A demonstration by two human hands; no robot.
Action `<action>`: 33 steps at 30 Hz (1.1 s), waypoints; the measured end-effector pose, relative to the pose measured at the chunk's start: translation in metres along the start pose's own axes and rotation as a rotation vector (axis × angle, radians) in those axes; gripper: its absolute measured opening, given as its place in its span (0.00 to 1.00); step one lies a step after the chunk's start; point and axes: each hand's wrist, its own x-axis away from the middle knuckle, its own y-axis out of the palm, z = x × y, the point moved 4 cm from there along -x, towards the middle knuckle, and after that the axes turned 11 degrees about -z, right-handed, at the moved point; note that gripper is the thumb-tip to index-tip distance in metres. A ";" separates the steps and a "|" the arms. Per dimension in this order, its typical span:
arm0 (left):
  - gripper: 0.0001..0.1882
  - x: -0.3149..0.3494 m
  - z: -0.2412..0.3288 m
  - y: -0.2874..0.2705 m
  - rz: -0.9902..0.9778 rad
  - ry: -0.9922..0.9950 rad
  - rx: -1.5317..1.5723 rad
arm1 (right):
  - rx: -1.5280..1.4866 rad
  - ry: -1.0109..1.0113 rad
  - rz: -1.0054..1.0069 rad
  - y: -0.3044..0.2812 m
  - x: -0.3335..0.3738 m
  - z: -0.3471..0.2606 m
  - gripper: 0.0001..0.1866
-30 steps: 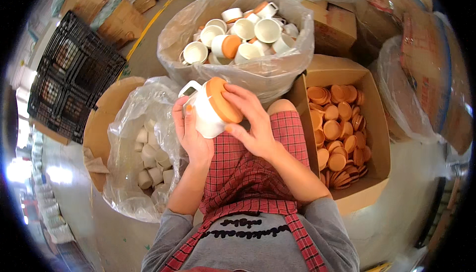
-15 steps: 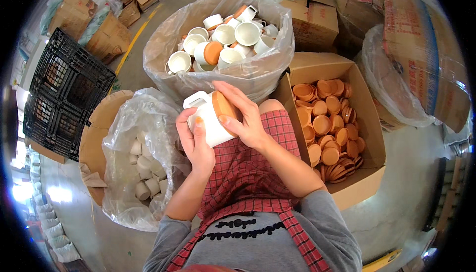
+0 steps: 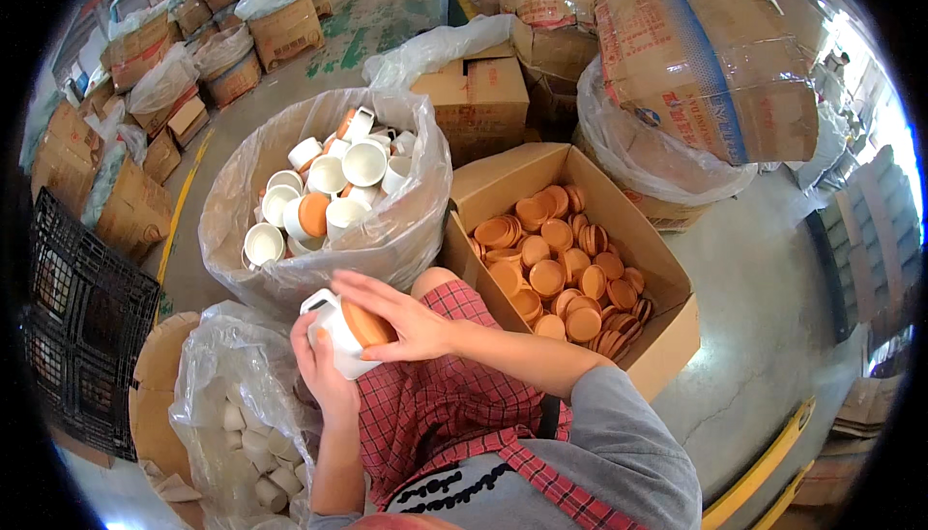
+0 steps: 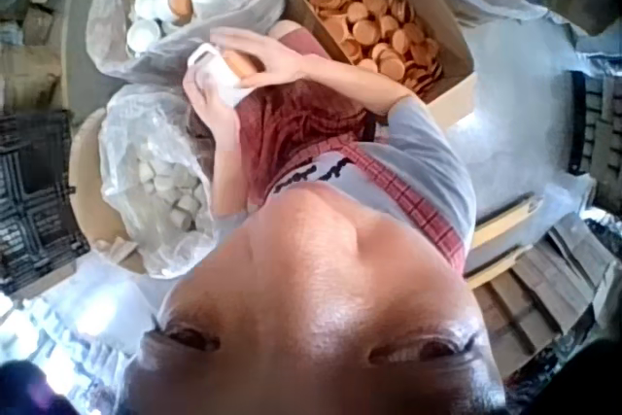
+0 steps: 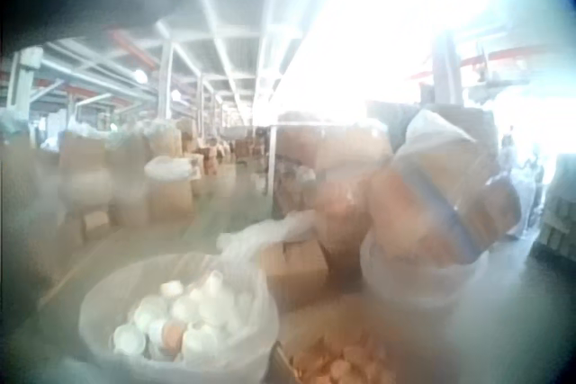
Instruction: The person picks up cups and saucers from separate containers, wipes the rim and interior of a cup with a cloth, and then places the cup and saucer into a large bag.
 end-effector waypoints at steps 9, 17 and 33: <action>0.17 -0.011 -0.001 -0.011 -0.070 -0.234 0.490 | 0.159 0.171 -0.365 0.011 0.004 -0.016 0.54; 0.15 0.013 0.017 0.000 -0.180 0.194 -0.243 | -0.741 0.488 -0.216 0.008 0.002 0.004 0.57; 0.10 0.005 0.018 -0.004 -0.115 0.147 -0.272 | -0.880 0.610 -0.216 0.014 0.011 0.033 0.58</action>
